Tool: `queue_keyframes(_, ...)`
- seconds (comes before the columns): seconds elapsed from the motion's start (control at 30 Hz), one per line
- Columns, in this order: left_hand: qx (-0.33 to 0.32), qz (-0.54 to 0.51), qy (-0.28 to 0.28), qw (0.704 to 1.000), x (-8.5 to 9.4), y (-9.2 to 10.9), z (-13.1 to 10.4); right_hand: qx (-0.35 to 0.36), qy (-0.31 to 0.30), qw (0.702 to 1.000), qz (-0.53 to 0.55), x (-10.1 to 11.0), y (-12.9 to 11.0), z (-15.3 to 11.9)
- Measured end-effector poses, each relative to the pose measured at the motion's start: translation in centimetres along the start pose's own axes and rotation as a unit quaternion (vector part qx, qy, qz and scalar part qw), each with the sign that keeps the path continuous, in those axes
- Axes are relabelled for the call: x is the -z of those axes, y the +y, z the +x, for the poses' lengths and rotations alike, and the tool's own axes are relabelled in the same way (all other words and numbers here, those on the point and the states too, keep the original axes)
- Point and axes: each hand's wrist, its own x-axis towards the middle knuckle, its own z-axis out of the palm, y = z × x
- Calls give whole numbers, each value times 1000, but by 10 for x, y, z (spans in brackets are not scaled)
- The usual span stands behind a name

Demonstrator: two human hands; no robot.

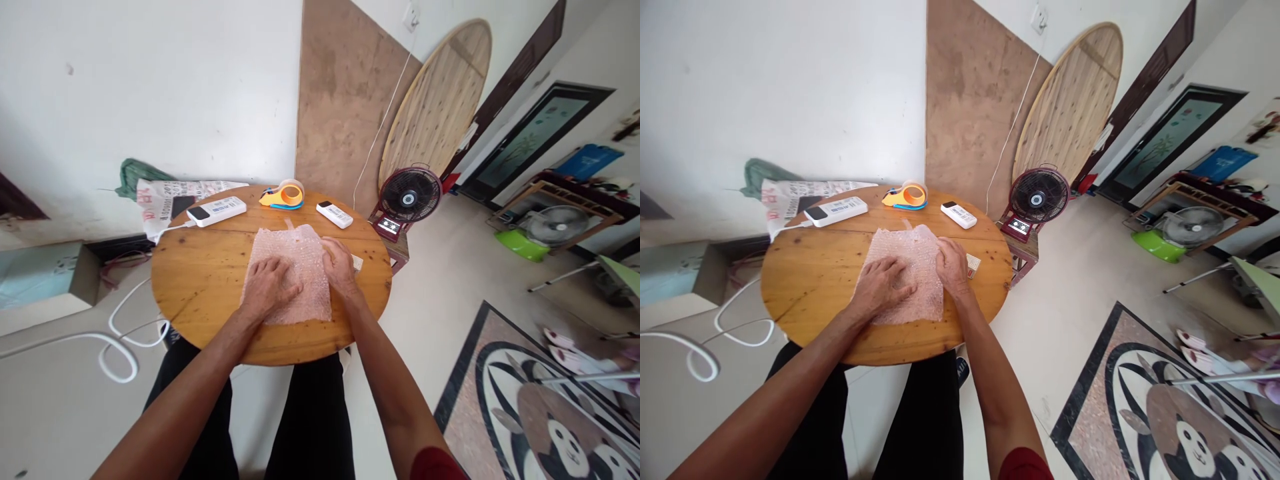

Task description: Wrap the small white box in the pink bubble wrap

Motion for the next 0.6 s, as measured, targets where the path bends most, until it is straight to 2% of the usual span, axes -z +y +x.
queue_keyframes(0.1,-6,-4,-3,1000,0,-1,0,-26,-24,998,-46,24,4,1)
queue_keyframes(0.23,-1,-10,-2,1000,0,-1,0,-107,-147,970,-165,56,21,-4)
queue_keyframes(0.33,2,-10,-2,1000,1,-1,-1,-168,-214,941,-200,67,34,-12)
queue_keyframes(0.4,3,-10,2,1000,2,0,-1,-184,-208,942,-188,70,39,-17)
queue_keyframes(0.47,4,-13,6,1000,3,1,-2,-214,-165,951,-151,73,37,-19)
queue_keyframes(0.53,3,-14,10,1000,4,2,-2,-251,-115,959,-64,79,27,-17)
queue_keyframes(0.6,1,-12,9,1000,4,1,-1,-256,-95,960,68,87,4,-12)
